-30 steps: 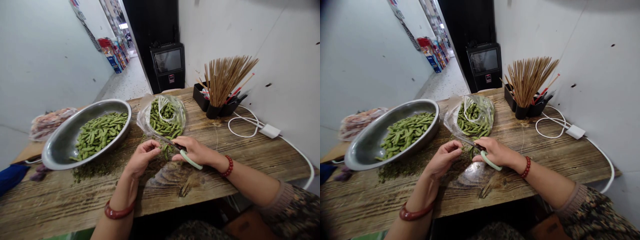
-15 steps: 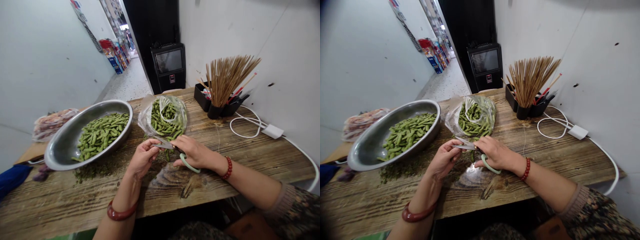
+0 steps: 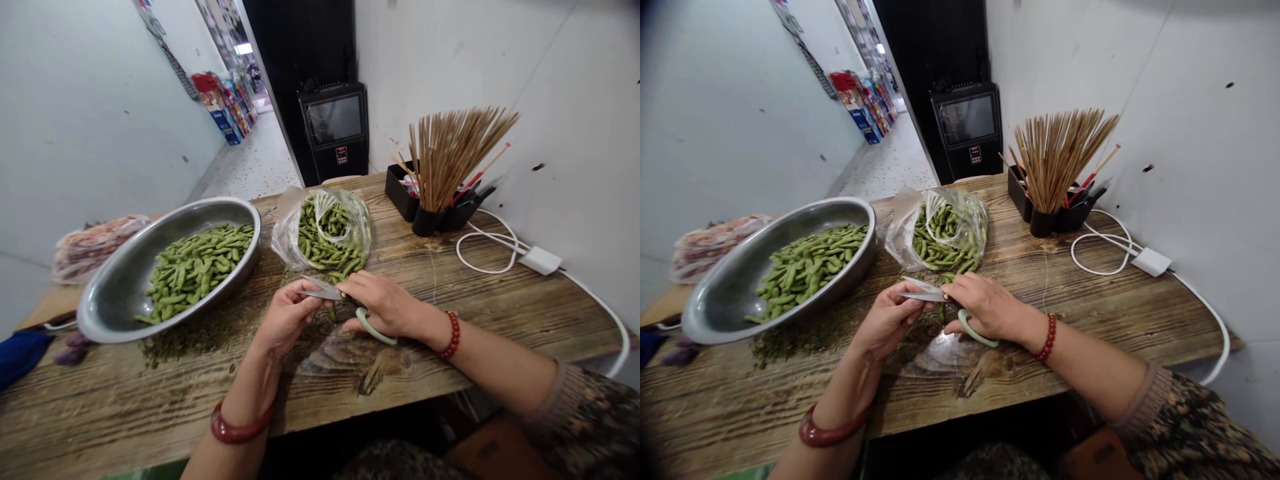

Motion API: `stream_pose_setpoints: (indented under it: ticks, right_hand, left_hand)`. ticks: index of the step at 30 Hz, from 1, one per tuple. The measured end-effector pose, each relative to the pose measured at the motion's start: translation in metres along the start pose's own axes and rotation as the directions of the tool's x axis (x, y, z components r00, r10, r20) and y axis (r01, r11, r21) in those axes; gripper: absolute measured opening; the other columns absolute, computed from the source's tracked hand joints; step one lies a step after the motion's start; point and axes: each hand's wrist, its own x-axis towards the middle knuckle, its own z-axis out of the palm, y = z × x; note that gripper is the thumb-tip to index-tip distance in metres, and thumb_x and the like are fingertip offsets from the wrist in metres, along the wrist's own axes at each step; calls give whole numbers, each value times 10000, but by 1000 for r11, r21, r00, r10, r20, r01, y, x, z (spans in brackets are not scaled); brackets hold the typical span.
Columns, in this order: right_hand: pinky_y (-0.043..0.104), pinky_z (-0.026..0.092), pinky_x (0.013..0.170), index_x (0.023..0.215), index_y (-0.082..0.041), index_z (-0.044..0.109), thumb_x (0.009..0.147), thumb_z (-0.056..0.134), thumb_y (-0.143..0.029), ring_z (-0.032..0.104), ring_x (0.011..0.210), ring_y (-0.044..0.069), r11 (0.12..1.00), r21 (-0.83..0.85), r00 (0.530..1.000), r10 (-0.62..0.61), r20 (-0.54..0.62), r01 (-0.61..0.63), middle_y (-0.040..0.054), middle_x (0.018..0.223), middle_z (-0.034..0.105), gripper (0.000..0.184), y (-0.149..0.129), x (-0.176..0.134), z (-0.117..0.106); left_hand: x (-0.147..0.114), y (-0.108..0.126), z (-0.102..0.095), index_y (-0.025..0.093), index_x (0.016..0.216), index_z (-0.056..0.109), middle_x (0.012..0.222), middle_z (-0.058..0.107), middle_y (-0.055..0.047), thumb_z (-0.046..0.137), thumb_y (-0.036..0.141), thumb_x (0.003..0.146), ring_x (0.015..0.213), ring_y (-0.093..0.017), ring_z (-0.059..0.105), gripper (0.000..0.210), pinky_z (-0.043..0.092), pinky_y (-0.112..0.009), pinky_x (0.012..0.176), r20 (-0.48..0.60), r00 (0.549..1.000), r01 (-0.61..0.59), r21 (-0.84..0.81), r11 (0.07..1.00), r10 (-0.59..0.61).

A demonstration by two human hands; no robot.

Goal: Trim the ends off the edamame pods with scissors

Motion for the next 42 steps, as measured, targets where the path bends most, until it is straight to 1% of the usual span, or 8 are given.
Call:
stream_pose_setpoints:
  ticks: [8, 13, 16, 20, 24, 35, 38, 42]
  right_hand:
    - [343, 458, 739, 1173, -126, 521, 830, 643, -401, 526, 858, 226, 1000, -27, 1000, -12, -20, 12, 111, 945, 593, 456, 5, 0, 1]
    - [356, 467, 790, 1151, -128, 529, 829, 646, -401, 550, 892, 235, 999, 20, 990, 40, -134, -38, 116, 971, 604, 438, 13, 0, -6]
    - [370, 471, 796, 1160, -131, 528, 834, 637, -406, 558, 895, 242, 998, 34, 981, 62, -185, -56, 119, 966, 605, 441, 18, 1, -9]
    - [386, 475, 803, 1177, -131, 523, 837, 634, -399, 562, 919, 253, 998, 35, 982, 59, -179, -54, 128, 982, 605, 447, 18, 0, -8]
    - [394, 480, 813, 1171, -137, 526, 834, 643, -384, 568, 946, 257, 998, 32, 984, 55, -168, -51, 131, 1005, 610, 434, 17, 0, -5]
    - [382, 483, 837, 1168, -124, 528, 826, 660, -366, 575, 958, 249, 997, 29, 987, 72, -147, -68, 131, 1017, 618, 440, 13, 1, -9]
    - [384, 485, 832, 1176, -131, 526, 823, 666, -357, 575, 956, 248, 997, 29, 986, 77, -148, -74, 128, 1021, 618, 442, 12, 1, -9]
    - [383, 490, 824, 1194, -120, 521, 815, 678, -344, 579, 949, 248, 997, 29, 987, 75, -140, -72, 133, 1016, 623, 467, 12, 0, -8]
  left_hand:
    - [0, 3, -5, 135, 829, 646, 656, 655, -28, 767, 262, 675, 467, -54, 410, 233, 272, -181, 432, 27, 1000, -5, 9, 1000, 4]
    - [2, 5, -9, 175, 859, 601, 747, 596, 6, 705, 273, 724, 477, -42, 397, 196, 254, -160, 408, 9, 1000, -15, -82, 997, 16]
    - [8, 1, -7, 169, 756, 606, 645, 530, 25, 647, 343, 773, 484, -66, 385, 180, 250, -179, 420, -28, 999, -27, 116, 993, 30]
    - [19, -13, -3, 170, 678, 664, 633, 581, -7, 691, 284, 711, 614, -136, 480, 122, 358, -232, 572, -45, 966, -174, 618, 767, 255]
    - [25, -24, -3, 196, 760, 692, 654, 586, -3, 700, 250, 684, 619, -152, 468, 93, 341, -261, 606, 40, 943, -218, 826, 520, 331]
    - [24, -25, -8, 195, 743, 665, 703, 604, -21, 659, 203, 711, 662, -166, 511, 34, 345, -262, 618, 145, 940, -275, 860, 430, 310]
    - [21, -19, -6, 180, 696, 652, 679, 597, -19, 653, 211, 714, 664, -159, 511, 36, 358, -257, 630, 90, 942, -258, 809, 528, 322]
    - [15, -6, -5, 155, 756, 624, 620, 537, 19, 659, 314, 748, 532, -94, 424, 163, 303, -208, 499, -63, 985, -110, 483, 869, 160]
